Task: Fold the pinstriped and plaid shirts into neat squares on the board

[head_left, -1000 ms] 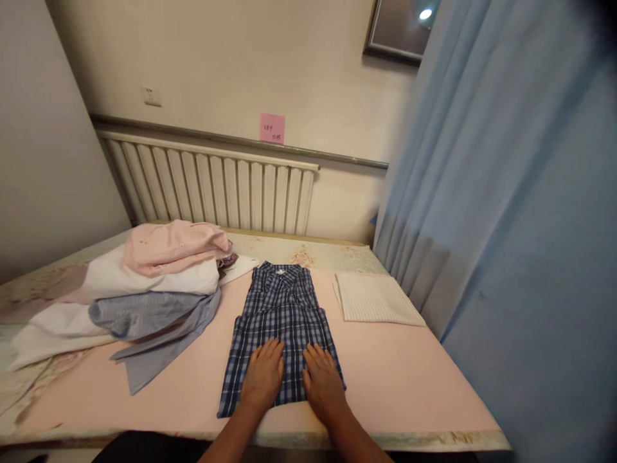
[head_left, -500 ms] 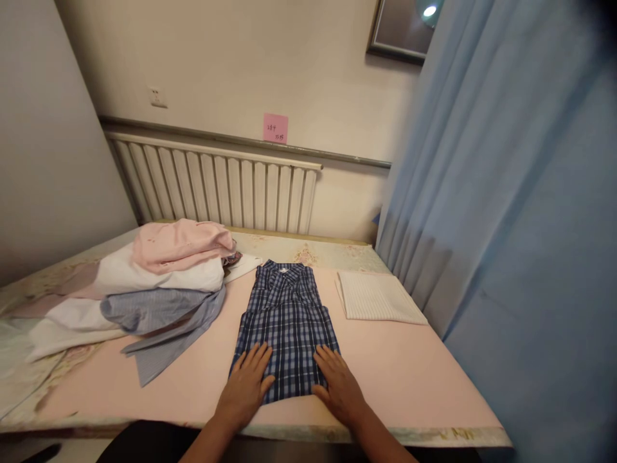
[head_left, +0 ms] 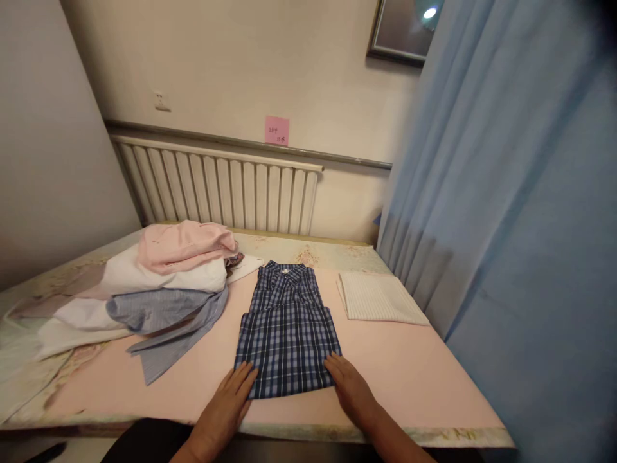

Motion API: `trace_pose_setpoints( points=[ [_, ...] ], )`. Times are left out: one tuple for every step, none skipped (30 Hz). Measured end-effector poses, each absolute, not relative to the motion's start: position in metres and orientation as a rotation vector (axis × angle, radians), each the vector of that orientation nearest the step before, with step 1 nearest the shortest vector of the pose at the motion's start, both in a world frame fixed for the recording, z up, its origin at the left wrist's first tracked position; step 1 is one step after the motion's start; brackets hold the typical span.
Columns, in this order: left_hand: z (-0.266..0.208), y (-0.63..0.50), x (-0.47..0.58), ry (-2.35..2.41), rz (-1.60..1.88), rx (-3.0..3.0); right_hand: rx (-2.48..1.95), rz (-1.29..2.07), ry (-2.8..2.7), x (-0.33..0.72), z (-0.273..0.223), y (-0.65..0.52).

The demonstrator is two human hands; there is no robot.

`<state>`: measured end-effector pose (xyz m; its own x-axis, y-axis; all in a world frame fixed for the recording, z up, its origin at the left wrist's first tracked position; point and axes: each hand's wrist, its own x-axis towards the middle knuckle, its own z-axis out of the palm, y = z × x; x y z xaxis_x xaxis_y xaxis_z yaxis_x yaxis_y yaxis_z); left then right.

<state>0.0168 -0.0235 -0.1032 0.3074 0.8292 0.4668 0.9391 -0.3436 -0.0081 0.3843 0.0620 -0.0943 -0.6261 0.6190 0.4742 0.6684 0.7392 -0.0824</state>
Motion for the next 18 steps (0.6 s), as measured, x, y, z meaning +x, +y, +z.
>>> trace_pose_setpoints(
  points=[
    [-0.103, -0.024, 0.015, -1.598, -0.577, -2.295, -0.956, -0.133, -2.437, 0.385, -0.096, 0.063],
    [-0.102, -0.024, 0.013, -1.597, -0.597, -2.294, -0.945, -0.117, -2.408, 0.386, -0.098, 0.065],
    [-0.102, -0.024, 0.012, -1.605, -0.626, -2.290, -0.940, -0.095, -2.375, 0.387, -0.098, 0.066],
    [-0.101, -0.024, 0.010, -1.617, -0.665, -2.283, -0.933, -0.072, -2.345, 0.388, -0.099, 0.067],
    [-0.100, -0.023, 0.009, -1.627, -0.713, -2.273, -0.922, -0.053, -2.317, 0.388, -0.098, 0.067],
    [-0.099, -0.022, 0.008, -1.633, -0.769, -2.261, -0.908, -0.039, -2.294, 0.389, -0.097, 0.067],
    [-0.097, -0.021, 0.007, -1.635, -0.827, -2.244, -0.897, -0.032, -2.273, 0.389, -0.094, 0.067],
    [-0.096, -0.020, 0.007, -1.633, -0.881, -2.227, -0.888, -0.030, -2.253, 0.389, -0.091, 0.066],
    [-0.094, -0.020, 0.007, -1.626, -0.931, -2.207, -0.883, -0.032, -2.236, 0.390, -0.086, 0.065],
    [-0.091, -0.021, 0.007, -1.613, -0.972, -2.195, -0.884, -0.038, -2.219, 0.390, -0.081, 0.062],
    [-0.088, -0.024, 0.008, -1.596, -1.000, -2.193, -0.884, -0.048, -2.204, 0.392, -0.074, 0.059],
    [-0.083, -0.028, 0.010, -1.587, -1.020, -2.194, -0.878, -0.059, -2.192, 0.394, -0.067, 0.054],
    [-0.078, -0.034, 0.011, -1.581, -1.031, -2.198, -0.860, -0.072, -2.186, 0.397, -0.060, 0.048],
    [-0.073, -0.041, 0.013, -1.567, -1.035, -2.210, -0.831, -0.085, -2.184, 0.400, -0.052, 0.041],
    [-0.067, -0.049, 0.014, -1.565, -1.032, -2.217, -0.798, -0.097, -2.182, 0.404, -0.045, 0.033],
    [-0.061, -0.059, 0.015, -1.548, -1.027, -2.229, -0.769, -0.102, -2.180, 0.409, -0.039, 0.023],
    [-0.055, -0.069, 0.016, -1.525, -1.023, -2.241, -0.745, -0.103, -2.175, 0.414, -0.033, 0.013],
    [-0.050, -0.079, 0.017, -1.536, -1.012, -2.248, -0.739, -0.096, -2.167, 0.420, -0.027, 0.002]
  ],
)
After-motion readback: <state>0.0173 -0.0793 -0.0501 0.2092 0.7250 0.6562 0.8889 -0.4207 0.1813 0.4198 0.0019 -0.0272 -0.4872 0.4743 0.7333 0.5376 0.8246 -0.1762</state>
